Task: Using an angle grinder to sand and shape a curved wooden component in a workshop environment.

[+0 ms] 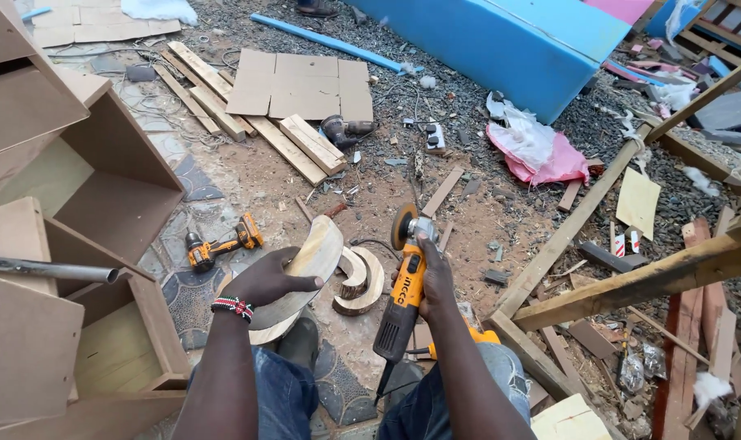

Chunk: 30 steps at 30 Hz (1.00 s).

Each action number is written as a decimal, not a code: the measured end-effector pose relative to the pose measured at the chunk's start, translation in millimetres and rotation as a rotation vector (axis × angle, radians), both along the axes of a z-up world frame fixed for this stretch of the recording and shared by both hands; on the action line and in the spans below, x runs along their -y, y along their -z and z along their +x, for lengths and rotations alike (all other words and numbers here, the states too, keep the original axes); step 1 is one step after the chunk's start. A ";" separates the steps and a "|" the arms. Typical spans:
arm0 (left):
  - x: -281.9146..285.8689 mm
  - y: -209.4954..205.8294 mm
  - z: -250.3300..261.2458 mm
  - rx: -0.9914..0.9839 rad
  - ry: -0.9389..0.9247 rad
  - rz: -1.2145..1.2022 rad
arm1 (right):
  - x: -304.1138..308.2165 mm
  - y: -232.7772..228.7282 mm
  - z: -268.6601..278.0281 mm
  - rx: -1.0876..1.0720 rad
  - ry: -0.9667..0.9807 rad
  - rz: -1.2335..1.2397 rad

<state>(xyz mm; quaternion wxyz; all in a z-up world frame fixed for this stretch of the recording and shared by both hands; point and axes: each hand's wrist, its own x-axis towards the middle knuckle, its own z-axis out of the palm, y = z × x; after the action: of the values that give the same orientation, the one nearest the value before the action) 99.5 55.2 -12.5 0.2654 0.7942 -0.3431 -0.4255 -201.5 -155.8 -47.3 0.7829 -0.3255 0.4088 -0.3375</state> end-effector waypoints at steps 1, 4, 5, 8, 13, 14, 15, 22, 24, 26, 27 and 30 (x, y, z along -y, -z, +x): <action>2.0 -5.1 -8.0 -0.001 0.002 -0.004 | 5.5 -1.1 5.2 -0.001 0.002 -0.004; 13.1 0.8 -15.0 -0.064 -0.094 -0.029 | 17.1 4.7 21.2 -0.029 0.028 0.003; 21.9 17.1 -9.8 -0.068 -0.132 -0.071 | 21.8 7.9 24.0 -0.059 0.059 -0.015; 40.3 81.6 17.7 -0.091 -0.263 -0.138 | 23.5 7.4 31.9 -0.076 0.100 -0.005; 60.0 130.9 28.1 -0.283 -0.507 -0.264 | 30.6 14.4 25.1 -0.073 0.098 -0.020; 59.5 119.5 20.1 -0.323 -0.542 -0.273 | 30.0 15.9 23.2 -0.070 0.110 -0.034; 58.9 107.8 12.0 -0.363 -0.577 -0.282 | 29.2 17.1 21.1 -0.067 0.122 -0.048; 43.0 58.8 -15.9 0.038 -0.343 -0.162 | 21.7 7.8 12.6 -0.038 0.043 -0.067; 38.7 37.1 -25.5 0.046 -0.382 -0.123 | 28.1 21.6 9.8 0.001 0.007 -0.044; 33.6 19.3 -29.0 0.077 -0.369 -0.123 | 21.2 14.5 8.5 -0.014 -0.002 -0.042; 31.1 10.8 -30.6 0.108 -0.357 -0.120 | 17.7 11.2 7.9 -0.031 -0.013 -0.038; 33.6 14.3 -14.3 0.223 -0.372 -0.127 | 16.3 12.4 1.6 -0.012 -0.066 -0.045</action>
<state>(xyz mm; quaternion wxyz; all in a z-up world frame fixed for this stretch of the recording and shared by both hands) 85.2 21.5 -26.8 0.3493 0.8676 -0.2443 -0.2560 -200.0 -172.1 -59.7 0.7837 -0.3585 0.3947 -0.3186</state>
